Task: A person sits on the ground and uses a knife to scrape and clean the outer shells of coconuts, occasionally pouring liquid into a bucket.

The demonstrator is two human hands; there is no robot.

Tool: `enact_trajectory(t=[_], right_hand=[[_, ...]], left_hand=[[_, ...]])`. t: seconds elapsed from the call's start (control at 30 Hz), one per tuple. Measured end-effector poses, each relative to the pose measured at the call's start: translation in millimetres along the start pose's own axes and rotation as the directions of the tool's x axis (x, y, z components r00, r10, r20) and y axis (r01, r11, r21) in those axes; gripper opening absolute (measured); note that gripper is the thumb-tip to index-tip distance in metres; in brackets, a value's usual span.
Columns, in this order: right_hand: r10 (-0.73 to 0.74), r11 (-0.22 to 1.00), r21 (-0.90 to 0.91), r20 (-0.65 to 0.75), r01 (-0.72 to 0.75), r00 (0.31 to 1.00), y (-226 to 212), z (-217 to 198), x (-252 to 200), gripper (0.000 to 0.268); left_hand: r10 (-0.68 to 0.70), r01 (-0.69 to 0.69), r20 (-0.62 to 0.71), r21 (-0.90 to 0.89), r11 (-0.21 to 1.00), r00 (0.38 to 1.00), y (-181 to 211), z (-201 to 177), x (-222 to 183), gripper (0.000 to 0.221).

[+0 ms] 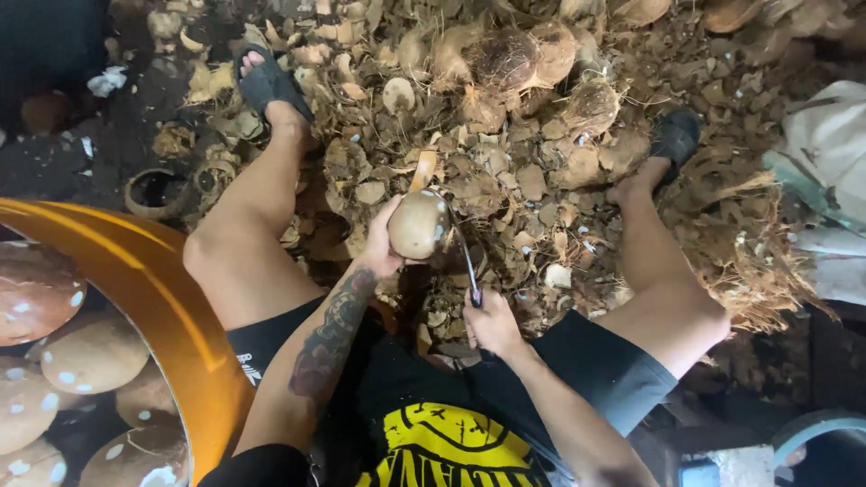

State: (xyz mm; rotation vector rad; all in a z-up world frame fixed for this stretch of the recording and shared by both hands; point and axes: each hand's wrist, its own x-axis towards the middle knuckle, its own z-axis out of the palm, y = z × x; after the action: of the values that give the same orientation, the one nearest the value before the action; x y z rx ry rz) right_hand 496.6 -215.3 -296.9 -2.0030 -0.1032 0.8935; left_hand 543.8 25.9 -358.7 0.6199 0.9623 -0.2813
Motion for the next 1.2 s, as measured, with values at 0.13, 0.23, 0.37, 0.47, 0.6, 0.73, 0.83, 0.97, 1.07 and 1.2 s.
enact_trajectory(t=[0.13,0.23,0.37,0.47,0.6,0.73,0.83,0.97,1.07,1.2], right_hand=[[0.010,0.992,-0.128,-0.038,-0.015,0.999,-17.9,-3.9,-17.6,0.006],[-0.027,0.990,0.140,-0.021,0.029,0.999,-54.2,-0.8,-19.4,0.007],[-0.027,0.337,0.935,0.129,-0.112,0.991,-90.0,20.1,-25.1,0.017],[-0.370,0.517,0.818,-0.051,0.251,0.928,-112.2,-2.6,-50.4,0.019],[-0.774,0.505,0.379,-0.199,0.775,0.601,-104.1,-28.7,-56.8,0.020],[-0.596,0.800,-0.140,-0.067,0.584,0.800,-47.1,-9.1,-15.2,0.016],[-0.151,0.982,-0.109,0.019,0.152,0.988,15.7,3.0,4.6,0.009],[-0.195,0.919,0.364,0.077,0.154,0.978,-45.6,-7.1,-32.5,0.031],[-0.652,0.667,0.350,-0.152,0.658,0.743,-81.1,-24.7,-67.5,0.024],[-0.744,0.527,0.144,-0.399,0.837,0.537,-85.2,-14.4,-22.5,0.013]], left_hand=[[0.056,-0.036,0.095,-0.205,0.978,0.994,-15.3,-27.1,9.6,0.072],[0.128,-0.102,0.126,-0.193,0.976,0.984,-16.2,-28.3,25.1,0.069],[0.191,-0.157,0.081,-0.313,0.937,0.978,-25.3,-23.2,7.7,0.056],[0.076,-0.047,0.130,-0.214,0.976,0.989,-11.7,-17.5,-6.8,0.085],[0.064,-0.045,0.122,-0.155,0.987,0.990,-6.2,-48.8,25.0,0.082],[0.134,-0.118,0.122,-0.131,0.984,0.983,-4.5,-57.8,38.9,0.081],[0.148,-0.134,0.179,-0.089,0.987,0.973,-3.4,-41.8,12.5,0.066],[0.148,-0.097,0.177,-0.268,0.959,0.973,-21.4,-55.9,33.6,0.061],[0.156,-0.114,0.161,-0.243,0.963,0.975,-16.6,-59.9,39.0,0.071],[0.154,-0.128,0.046,-0.356,0.926,0.987,-16.3,-65.3,42.1,0.065]])
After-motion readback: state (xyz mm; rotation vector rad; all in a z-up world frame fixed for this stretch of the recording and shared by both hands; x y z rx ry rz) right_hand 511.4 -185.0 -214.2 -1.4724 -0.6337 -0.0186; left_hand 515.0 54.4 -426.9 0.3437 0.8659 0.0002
